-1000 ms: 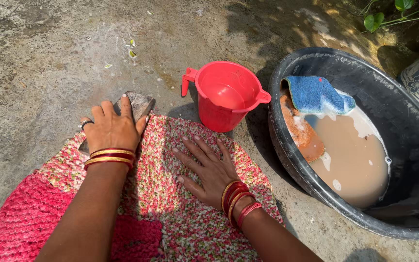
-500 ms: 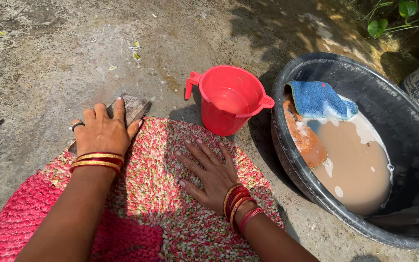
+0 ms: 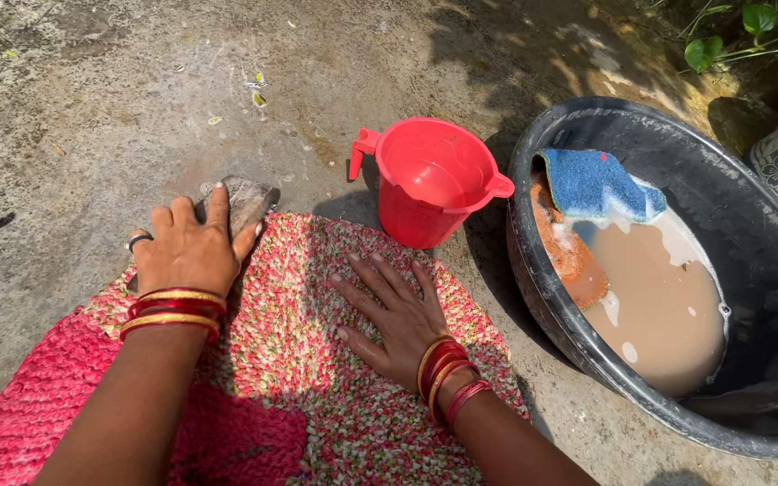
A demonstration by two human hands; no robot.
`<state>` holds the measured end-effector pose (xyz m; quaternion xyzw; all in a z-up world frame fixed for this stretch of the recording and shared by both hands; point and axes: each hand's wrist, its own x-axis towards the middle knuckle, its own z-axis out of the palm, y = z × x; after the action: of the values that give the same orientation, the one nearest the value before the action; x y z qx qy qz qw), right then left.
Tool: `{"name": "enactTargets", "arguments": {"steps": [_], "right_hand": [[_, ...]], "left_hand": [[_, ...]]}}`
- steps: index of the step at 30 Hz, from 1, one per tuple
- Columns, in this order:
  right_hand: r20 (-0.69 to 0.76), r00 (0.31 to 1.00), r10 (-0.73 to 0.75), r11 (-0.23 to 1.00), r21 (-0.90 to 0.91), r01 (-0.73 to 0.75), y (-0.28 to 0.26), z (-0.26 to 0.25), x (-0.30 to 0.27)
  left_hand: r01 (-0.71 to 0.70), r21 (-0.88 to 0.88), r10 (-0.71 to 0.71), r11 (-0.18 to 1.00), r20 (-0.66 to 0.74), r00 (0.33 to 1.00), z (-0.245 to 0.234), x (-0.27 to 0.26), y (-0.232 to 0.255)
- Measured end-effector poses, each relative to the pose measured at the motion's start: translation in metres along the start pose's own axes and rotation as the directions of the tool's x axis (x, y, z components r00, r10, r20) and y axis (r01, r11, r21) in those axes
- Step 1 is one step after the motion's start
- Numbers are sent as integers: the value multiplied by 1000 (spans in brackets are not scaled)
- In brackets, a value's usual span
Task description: The person cleans a circular mat on the floor using a brush and soapy water. They scrub the surface of the mat with the brush, moving it across different sections of the woven material.
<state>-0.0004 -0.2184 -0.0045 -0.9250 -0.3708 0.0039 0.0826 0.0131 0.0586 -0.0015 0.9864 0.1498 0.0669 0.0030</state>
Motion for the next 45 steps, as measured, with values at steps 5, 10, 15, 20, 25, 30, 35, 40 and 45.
{"name": "enactTargets", "arguments": {"steps": [5, 10, 15, 20, 25, 30, 35, 40, 45], "right_hand": [[-53, 993, 107, 992, -56, -110, -15, 6, -35], [-89, 931, 355, 919, -153, -365, -45, 9, -99], [-47, 966, 253, 964, -74, -256, -86, 16, -113], [-161, 978, -132, 982, -154, 107, -100, 26, -102], [-183, 962, 203, 975, -49, -215, -105, 19, -62], [-126, 898, 422, 898, -78, -433, -111, 26, -46], [-334, 904, 266, 931, -153, -330, -123, 35, -99], [307, 830, 466, 884, -122, -451, -110, 10, -104], [-27, 953, 301, 953, -7, -302, -72, 8, -78]], "left_hand": [[-173, 40, 177, 984, -138, 974, -6, -52, 26], [-292, -106, 279, 951, -122, 952, -30, -108, 37], [45, -173, -48, 984, -12, 999, -53, -165, 28], [271, -46, -266, 962, 91, 960, -43, -183, 20], [21, -139, -11, 990, 70, 998, -16, -112, 22], [-253, -200, 256, 947, -11, 967, -12, -64, 33], [-459, -211, 493, 863, 155, 856, -34, -112, 34], [-675, -144, 670, 724, -84, 737, -30, -123, 29], [-522, -155, 539, 839, 102, 836, -23, -89, 37]]}}
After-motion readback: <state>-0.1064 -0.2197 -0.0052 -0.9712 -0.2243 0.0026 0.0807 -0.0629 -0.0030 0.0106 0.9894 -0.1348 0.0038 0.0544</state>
